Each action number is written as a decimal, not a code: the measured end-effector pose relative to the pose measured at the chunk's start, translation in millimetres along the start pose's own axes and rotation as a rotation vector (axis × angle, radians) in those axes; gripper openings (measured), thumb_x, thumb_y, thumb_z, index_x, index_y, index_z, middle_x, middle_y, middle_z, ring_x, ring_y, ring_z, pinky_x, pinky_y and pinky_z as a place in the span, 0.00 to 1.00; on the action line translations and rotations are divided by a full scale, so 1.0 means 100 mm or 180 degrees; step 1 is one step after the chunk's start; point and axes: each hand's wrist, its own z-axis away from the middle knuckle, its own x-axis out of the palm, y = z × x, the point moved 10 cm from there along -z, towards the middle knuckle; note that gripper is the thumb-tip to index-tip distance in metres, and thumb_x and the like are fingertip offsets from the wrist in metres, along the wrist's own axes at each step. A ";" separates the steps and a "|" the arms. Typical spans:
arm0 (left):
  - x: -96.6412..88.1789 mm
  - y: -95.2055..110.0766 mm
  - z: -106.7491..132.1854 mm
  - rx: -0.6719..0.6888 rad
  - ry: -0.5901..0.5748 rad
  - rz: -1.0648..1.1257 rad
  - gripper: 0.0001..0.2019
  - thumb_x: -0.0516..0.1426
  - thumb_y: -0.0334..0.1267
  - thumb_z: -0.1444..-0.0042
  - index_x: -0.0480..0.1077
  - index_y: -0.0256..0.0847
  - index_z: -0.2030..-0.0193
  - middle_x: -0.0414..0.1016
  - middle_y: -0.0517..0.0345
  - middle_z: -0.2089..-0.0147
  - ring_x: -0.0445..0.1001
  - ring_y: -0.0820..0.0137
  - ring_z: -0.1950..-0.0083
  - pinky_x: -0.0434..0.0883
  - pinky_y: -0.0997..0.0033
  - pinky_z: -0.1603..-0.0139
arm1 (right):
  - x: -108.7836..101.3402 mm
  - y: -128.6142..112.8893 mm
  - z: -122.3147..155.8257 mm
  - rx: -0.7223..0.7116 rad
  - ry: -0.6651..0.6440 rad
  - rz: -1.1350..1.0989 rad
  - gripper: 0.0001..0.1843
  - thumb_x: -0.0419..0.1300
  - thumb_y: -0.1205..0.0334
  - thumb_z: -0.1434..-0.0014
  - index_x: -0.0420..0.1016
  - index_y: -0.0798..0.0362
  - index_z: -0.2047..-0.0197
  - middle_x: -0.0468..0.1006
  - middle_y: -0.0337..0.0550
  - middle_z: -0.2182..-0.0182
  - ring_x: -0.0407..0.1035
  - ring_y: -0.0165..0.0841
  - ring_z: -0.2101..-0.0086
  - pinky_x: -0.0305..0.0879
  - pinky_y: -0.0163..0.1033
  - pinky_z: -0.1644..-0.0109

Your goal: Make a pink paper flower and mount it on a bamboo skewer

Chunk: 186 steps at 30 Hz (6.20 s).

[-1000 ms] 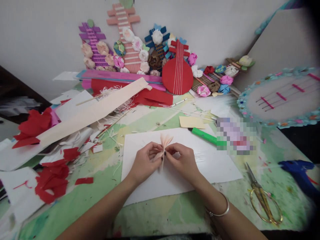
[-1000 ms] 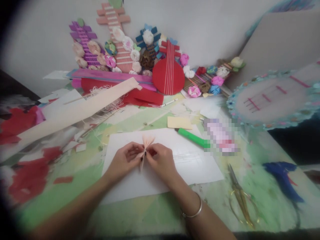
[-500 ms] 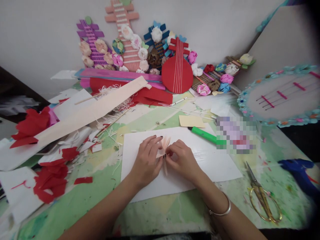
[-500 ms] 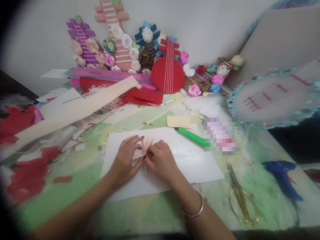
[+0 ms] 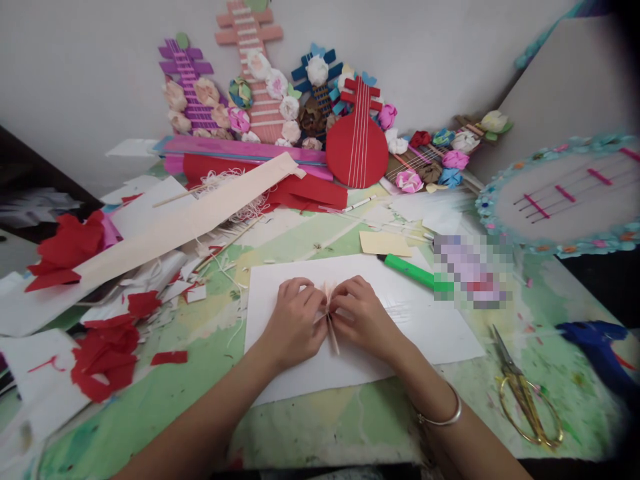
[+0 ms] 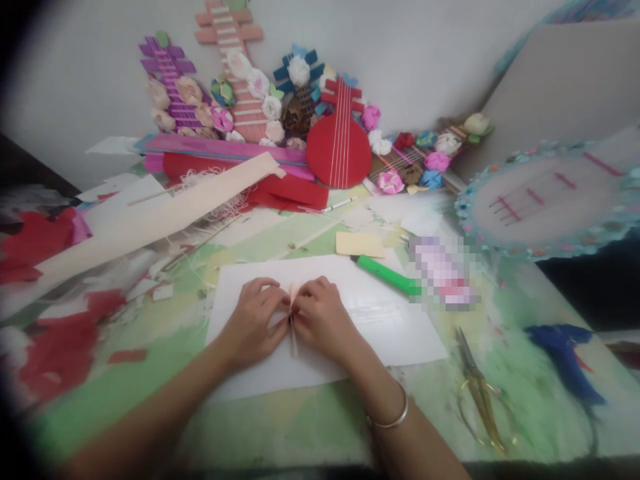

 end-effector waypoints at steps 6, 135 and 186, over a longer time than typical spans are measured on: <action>0.00 -0.08 -0.01 -0.0221 0.0042 0.0347 0.06 0.54 0.28 0.52 0.66 0.39 0.66 0.71 0.51 0.65 0.64 0.59 0.56 0.61 0.56 0.53 | -0.02 -0.08 0.00 -0.0277 0.0078 -0.0194 0.08 0.56 0.75 0.50 0.70 0.53 0.67 0.72 0.49 0.60 0.65 0.37 0.57 0.65 0.44 0.53; -0.02 -0.20 -0.04 0.0139 -0.0028 0.0122 0.11 0.45 0.32 0.38 0.66 0.38 0.68 0.70 0.56 0.68 0.67 0.68 0.66 0.63 0.69 0.64 | 0.08 0.23 -0.01 0.0004 -0.0312 0.0668 0.06 0.55 0.73 0.42 0.73 0.56 0.67 0.74 0.41 0.71 0.64 0.29 0.70 0.54 0.34 0.63; 0.14 -0.14 -0.02 0.0691 -0.0028 -0.0217 0.11 0.50 0.35 0.40 0.72 0.38 0.69 0.73 0.54 0.68 0.67 0.67 0.63 0.63 0.69 0.60 | 0.19 0.03 -0.04 -0.0419 -0.0058 0.0472 0.05 0.58 0.66 0.45 0.76 0.57 0.69 0.75 0.45 0.70 0.66 0.32 0.66 0.58 0.34 0.61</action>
